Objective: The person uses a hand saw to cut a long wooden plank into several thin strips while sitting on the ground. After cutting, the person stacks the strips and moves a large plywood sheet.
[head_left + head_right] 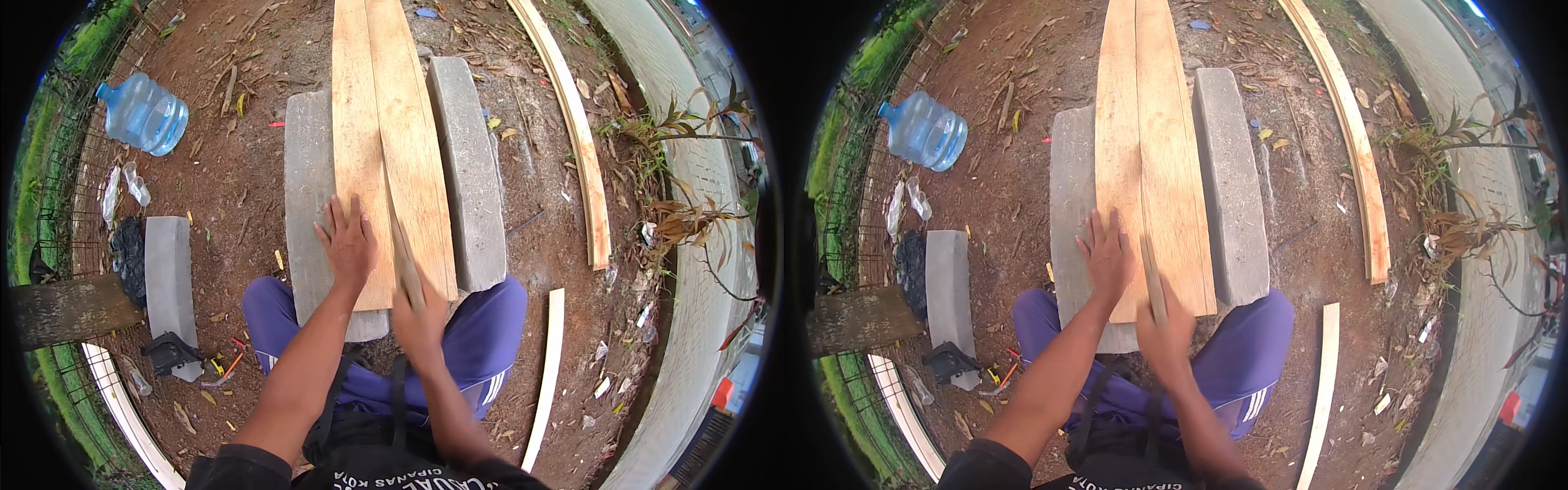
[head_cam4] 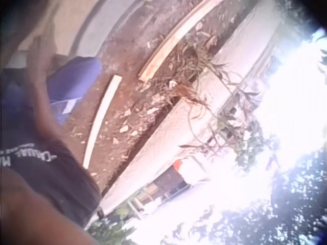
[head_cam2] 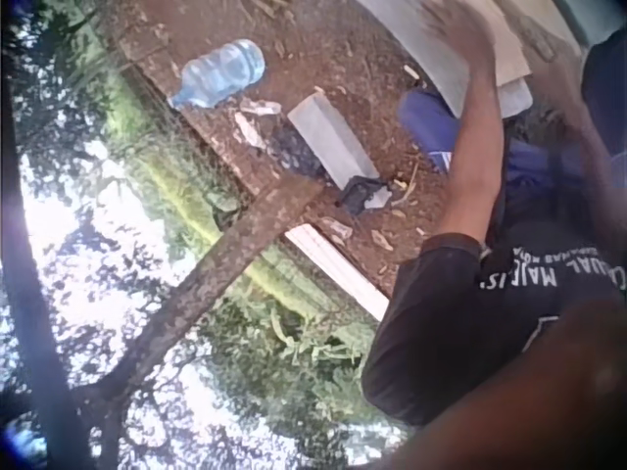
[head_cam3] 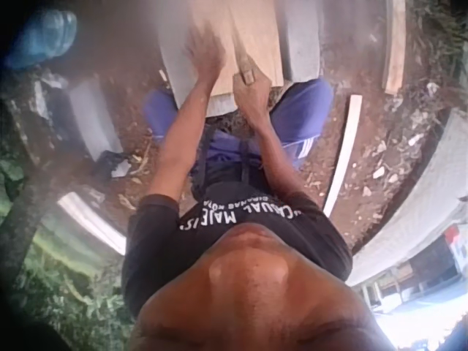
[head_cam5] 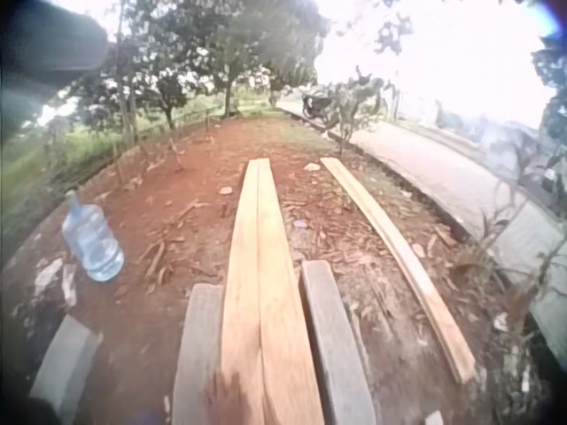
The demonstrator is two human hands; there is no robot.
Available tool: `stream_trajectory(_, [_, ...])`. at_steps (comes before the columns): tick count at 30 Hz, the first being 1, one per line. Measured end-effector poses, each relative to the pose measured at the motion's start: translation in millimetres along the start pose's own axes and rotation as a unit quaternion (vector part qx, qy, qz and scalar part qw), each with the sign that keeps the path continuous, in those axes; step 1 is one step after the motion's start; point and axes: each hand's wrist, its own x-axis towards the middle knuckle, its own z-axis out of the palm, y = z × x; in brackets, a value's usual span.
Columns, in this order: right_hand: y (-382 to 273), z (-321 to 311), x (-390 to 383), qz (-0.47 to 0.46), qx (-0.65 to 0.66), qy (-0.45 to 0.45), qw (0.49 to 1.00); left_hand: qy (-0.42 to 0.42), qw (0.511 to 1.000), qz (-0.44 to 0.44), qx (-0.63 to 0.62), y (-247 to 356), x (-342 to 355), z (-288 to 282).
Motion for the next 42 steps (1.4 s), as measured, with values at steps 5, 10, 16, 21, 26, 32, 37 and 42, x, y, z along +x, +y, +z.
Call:
stream_trajectory(5, [-4,58,123,-0.032,-0.025,-0.013,0.999,-0.010,0.999,0.008,0.037,-1,2,1])
stream_trajectory(10, [-1,-37,-61,-0.062,0.002,-0.005,0.998,-0.002,1.000,-0.005,0.003,-2,2,1])
stream_trajectory(16, [-8,30,57,-0.040,0.001,-0.011,0.999,0.010,1.000,0.014,0.008,-5,0,2])
stream_trajectory(21, [-2,49,99,-0.006,-0.009,-0.021,1.000,-0.008,1.000,0.017,0.024,-8,-7,2])
stream_trajectory(26, [-9,-46,-65,-0.023,-0.001,-0.019,1.000,-0.021,1.000,-0.006,0.006,2,2,-2])
stream_trajectory(32, [-4,49,113,0.022,-0.007,-0.030,0.999,0.003,1.000,0.011,-0.010,-1,0,4])
stream_trajectory(37, [0,23,45,0.003,0.005,-0.023,1.000,-0.005,1.000,0.009,0.009,-10,-5,4])
stream_trajectory(42, [-13,-55,-70,-0.053,-0.027,-0.009,0.998,-0.017,1.000,-0.004,-0.005,1,1,0])
